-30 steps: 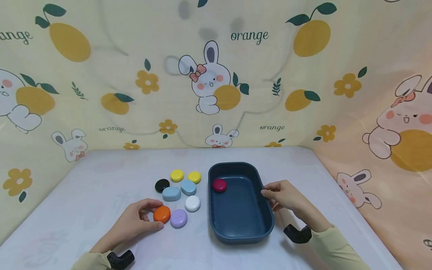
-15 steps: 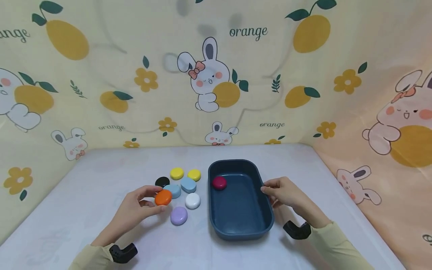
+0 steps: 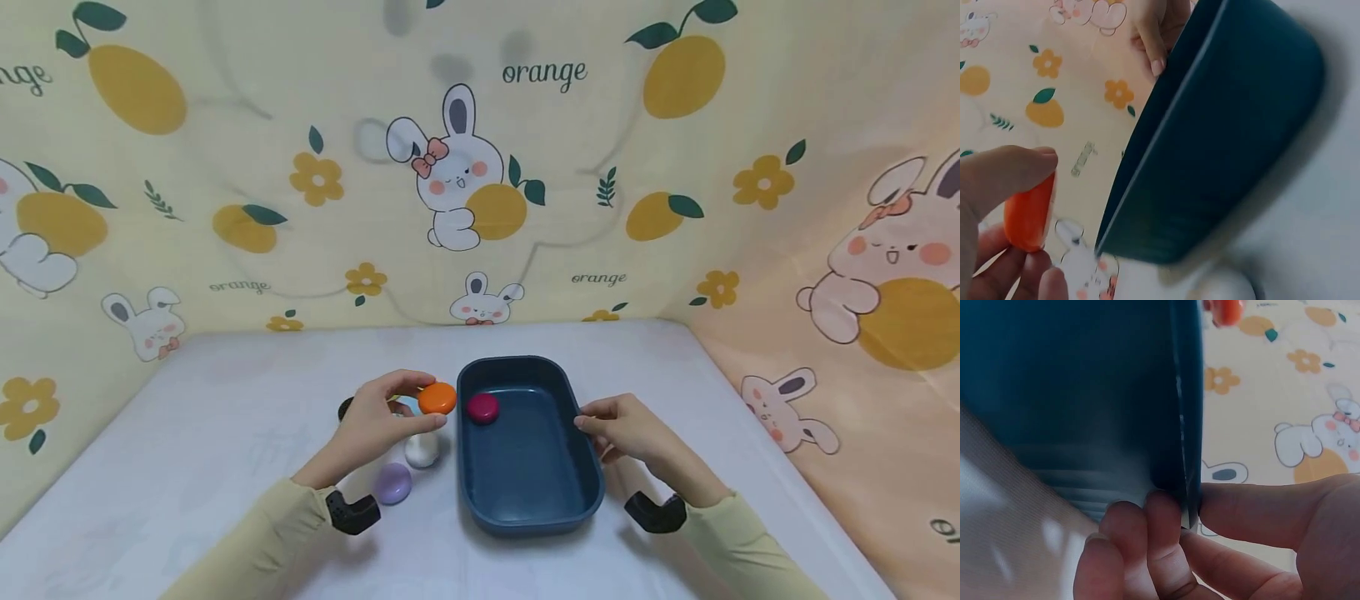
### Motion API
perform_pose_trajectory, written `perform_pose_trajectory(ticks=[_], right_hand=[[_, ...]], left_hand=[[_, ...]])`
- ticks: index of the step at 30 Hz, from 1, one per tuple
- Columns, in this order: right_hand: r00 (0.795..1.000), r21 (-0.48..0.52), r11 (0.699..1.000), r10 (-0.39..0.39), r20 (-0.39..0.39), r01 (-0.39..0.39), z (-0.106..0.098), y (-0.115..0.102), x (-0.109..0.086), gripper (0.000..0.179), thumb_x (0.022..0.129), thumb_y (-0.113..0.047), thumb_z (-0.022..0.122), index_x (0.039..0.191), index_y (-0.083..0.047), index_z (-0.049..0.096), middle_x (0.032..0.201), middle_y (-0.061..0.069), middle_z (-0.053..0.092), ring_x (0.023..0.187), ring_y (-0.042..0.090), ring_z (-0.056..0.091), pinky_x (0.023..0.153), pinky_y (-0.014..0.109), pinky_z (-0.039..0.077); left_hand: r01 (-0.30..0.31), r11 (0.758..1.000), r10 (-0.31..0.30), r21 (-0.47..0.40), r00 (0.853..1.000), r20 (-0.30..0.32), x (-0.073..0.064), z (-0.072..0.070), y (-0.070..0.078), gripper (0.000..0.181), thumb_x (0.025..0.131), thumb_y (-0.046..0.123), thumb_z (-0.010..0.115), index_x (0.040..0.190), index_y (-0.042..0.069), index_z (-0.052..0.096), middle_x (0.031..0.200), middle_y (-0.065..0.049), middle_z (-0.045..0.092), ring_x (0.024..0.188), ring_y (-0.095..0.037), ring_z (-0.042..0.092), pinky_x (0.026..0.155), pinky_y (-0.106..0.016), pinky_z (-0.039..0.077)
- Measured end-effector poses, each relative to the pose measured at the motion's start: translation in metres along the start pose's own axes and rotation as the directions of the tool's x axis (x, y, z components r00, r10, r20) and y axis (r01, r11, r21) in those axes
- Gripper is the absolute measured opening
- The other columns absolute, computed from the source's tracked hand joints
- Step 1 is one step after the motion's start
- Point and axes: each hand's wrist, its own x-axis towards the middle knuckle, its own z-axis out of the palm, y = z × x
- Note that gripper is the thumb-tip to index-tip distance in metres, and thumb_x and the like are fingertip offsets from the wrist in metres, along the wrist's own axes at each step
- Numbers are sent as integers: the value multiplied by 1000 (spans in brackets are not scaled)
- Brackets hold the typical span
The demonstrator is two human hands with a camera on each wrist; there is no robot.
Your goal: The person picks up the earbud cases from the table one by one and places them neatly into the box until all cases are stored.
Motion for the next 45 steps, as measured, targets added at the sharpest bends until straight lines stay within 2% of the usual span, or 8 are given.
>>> perform_pose_trajectory(ticks=[5,12,22,26,32,37,39,45], right_hand=[[1000,-2,1000,6,2,-6,1,1,-1,37,100,-18,58,124,10,60,75,8,61,69,25,60,62,38,56],[1000,-1,1000,-2,-3,2,1,-2,0,37,100,-17,58,124,10,60,75,8,61,69,25,59,61,38,56],[1000,-6,1000,-19,-6,19,3,-1,1,39,99,-19,59,125,11,59,80,9,64,69,25,60,61,38,56],[1000,-6,1000,-7,-20,7,2,-1,1,38,99,-19,60,125,10,60,77,8,63,68,26,60,61,38,56],[1000,-6,1000,-2,-18,2,1,0,0,39,99,-18,60,125,10,60,75,7,62,68,25,60,61,38,56],[1000,-8,1000,-3,-8,3,2,-2,0,40,99,-19,60,125,11,59,78,8,63,69,25,60,62,38,56],[1000,-8,1000,3,-10,-3,2,-2,-1,41,99,-19,60,126,11,59,79,8,64,69,25,60,62,38,56],[1000,-2,1000,-4,2,4,0,-2,-1,42,99,-20,60,126,12,58,77,8,62,69,25,61,63,39,57]], left_hand=[[-29,999,30,-23,999,22,21,23,8,54,77,34,86,122,12,66,108,6,65,95,-22,60,74,-32,54],[-80,996,80,-44,997,-2,49,46,13,50,76,24,87,118,6,67,103,1,67,85,-17,62,73,-27,54],[-60,995,53,78,995,90,63,61,11,49,77,28,86,116,6,68,104,0,68,79,-11,63,73,-22,53],[-49,995,39,90,993,114,67,63,9,51,77,28,86,117,3,67,107,-3,69,84,-12,65,76,-21,53],[-69,997,62,35,986,155,70,63,7,54,82,22,82,125,-2,61,124,-16,63,108,-26,63,90,-30,52],[-93,996,93,-5,988,122,69,57,8,46,85,20,79,122,-1,62,123,-17,63,110,-30,62,91,-35,52],[-101,995,103,-19,989,103,68,54,10,43,86,21,78,122,1,63,122,-13,64,110,-29,62,90,-32,52],[-129,991,130,-24,990,46,54,31,24,38,89,19,76,122,7,64,119,-6,64,110,-24,62,89,-30,52]])
